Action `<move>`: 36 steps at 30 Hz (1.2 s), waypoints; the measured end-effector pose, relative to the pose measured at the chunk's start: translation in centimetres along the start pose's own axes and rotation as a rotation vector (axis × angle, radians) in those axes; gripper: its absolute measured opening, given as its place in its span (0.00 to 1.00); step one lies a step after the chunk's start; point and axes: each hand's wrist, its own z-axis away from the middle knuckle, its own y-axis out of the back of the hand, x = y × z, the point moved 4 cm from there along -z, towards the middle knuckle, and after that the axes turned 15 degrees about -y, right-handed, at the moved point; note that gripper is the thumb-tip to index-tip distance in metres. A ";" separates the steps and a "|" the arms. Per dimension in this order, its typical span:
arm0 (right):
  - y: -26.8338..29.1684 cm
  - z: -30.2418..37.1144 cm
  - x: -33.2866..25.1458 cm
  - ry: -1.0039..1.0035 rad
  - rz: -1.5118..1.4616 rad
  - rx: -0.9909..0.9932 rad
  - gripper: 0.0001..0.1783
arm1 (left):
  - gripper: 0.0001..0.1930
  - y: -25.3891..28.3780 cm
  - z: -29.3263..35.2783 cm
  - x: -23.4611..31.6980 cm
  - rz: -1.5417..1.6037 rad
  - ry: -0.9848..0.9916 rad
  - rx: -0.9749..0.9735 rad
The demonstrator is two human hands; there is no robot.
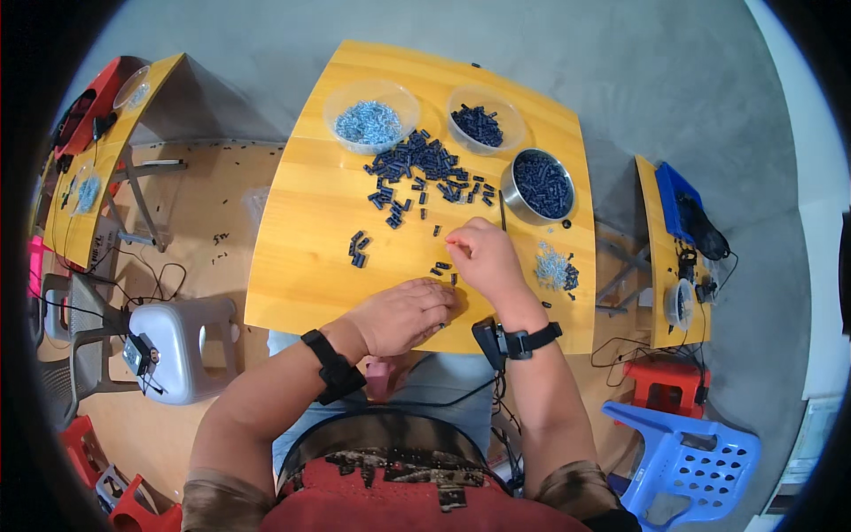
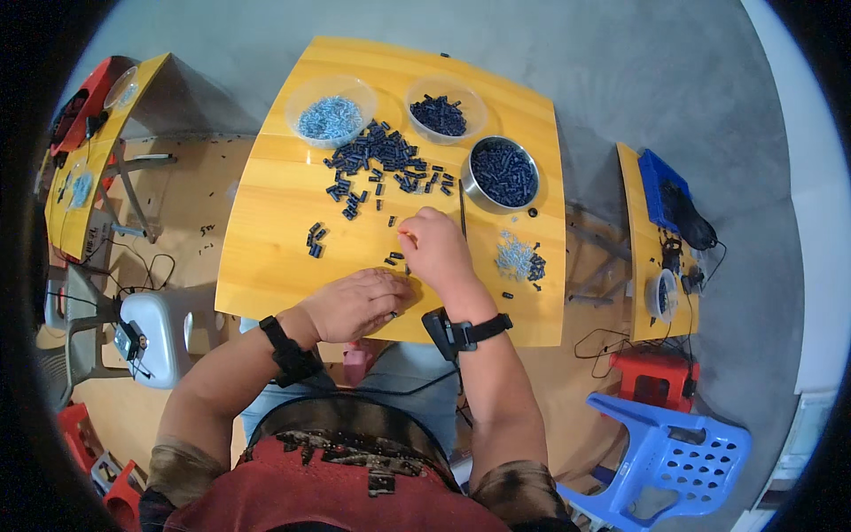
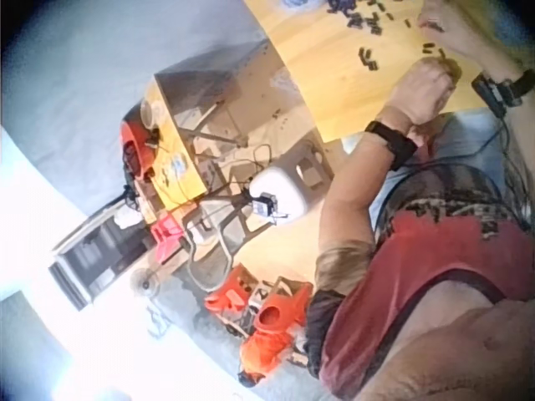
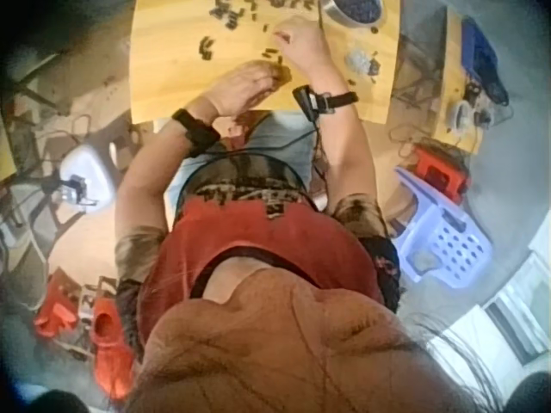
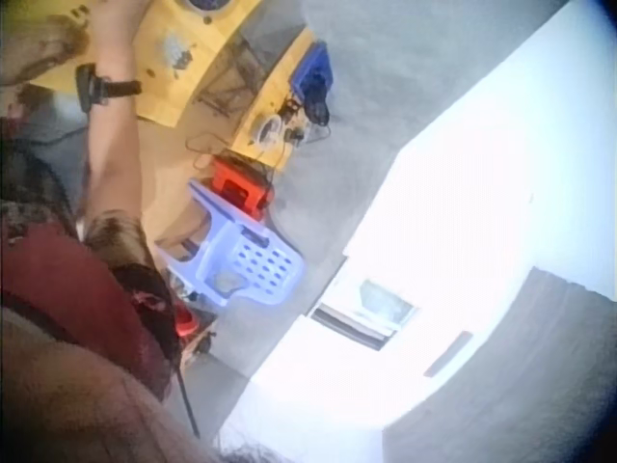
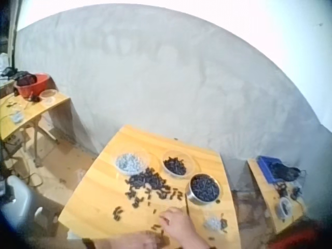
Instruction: Assembling small plastic and metal components at a workbench.
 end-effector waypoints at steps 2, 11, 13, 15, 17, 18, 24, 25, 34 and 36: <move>-0.1 1.2 -0.3 0.082 -0.019 -0.068 0.04 | 0.12 0.0 0.1 0.0 -0.005 -0.005 -0.010; -1.5 2.4 0.7 0.092 0.065 -0.040 0.04 | 0.10 -0.3 -0.2 0.1 -0.026 0.017 0.013; -1.4 2.4 0.3 0.087 0.090 -0.045 0.04 | 0.09 -0.4 -0.1 0.1 -0.015 0.030 0.013; -1.3 2.4 -0.1 0.073 0.120 -0.046 0.04 | 0.09 0.1 -0.3 0.4 -0.021 0.017 0.009; -1.2 2.4 -0.3 0.064 0.142 -0.068 0.03 | 0.09 0.0 -0.3 0.5 -0.023 0.000 0.006; -1.3 2.3 -0.2 0.055 0.168 -0.076 0.05 | 0.10 -0.1 -0.1 0.5 -0.038 0.008 0.003; 3.2 2.0 2.7 -0.084 0.005 0.121 0.05 | 0.11 0.6 -0.7 0.9 -0.110 0.010 0.004; 4.1 1.8 3.2 -0.080 0.007 0.120 0.05 | 0.11 0.6 -0.7 0.9 -0.114 0.016 -0.002; 9.7 -3.3 10.1 -0.442 -0.458 0.319 0.05 | 0.10 0.7 -0.5 0.9 -0.152 0.016 -0.015; 9.9 -4.1 10.4 -0.480 -0.553 0.277 0.06 | 0.10 0.7 -0.4 1.0 -0.162 0.024 -0.014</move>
